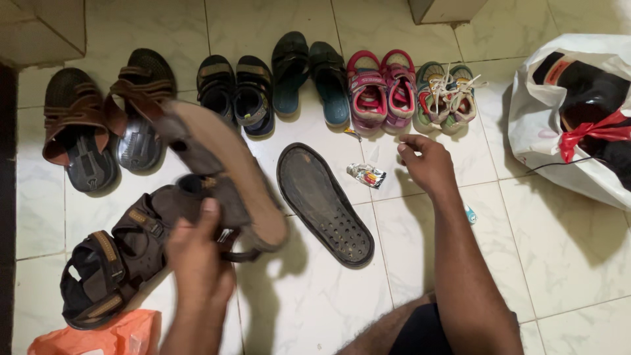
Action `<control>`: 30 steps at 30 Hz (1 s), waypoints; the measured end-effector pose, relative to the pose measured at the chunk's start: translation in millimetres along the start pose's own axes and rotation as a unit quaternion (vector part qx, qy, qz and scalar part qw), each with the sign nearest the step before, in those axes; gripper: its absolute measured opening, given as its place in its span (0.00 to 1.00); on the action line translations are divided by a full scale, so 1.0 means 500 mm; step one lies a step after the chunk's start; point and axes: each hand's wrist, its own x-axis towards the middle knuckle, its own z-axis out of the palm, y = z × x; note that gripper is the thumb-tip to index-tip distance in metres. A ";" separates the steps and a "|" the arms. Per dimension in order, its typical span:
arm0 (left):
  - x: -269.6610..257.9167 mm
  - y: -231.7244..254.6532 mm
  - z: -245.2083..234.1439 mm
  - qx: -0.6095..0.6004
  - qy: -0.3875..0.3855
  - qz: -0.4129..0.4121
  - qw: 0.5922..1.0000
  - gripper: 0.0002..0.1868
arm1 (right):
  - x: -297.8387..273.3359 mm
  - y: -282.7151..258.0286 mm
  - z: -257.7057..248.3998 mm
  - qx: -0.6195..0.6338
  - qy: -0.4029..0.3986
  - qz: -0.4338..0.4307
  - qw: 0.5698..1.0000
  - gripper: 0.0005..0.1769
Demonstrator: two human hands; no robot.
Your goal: The person applies glue to the sole of a brown sandal using a small applicator, then presses the sole back onto the upper to bond it. The person holds and adjusts the sandal to ensure the sole adheres properly.
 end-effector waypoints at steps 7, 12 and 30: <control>-0.073 -0.137 0.044 -0.035 -0.070 -0.134 0.988 0.12 | -0.014 -0.041 0.014 0.119 -0.038 -0.038 0.991 0.20; -0.074 -0.212 0.039 -0.060 -0.135 -0.150 0.978 0.23 | -0.032 -0.066 0.015 0.182 -0.046 -0.078 0.979 0.20; -0.118 0.250 0.013 0.054 0.085 0.541 0.835 0.14 | -0.151 -0.143 0.034 0.473 -0.250 -0.166 0.828 0.34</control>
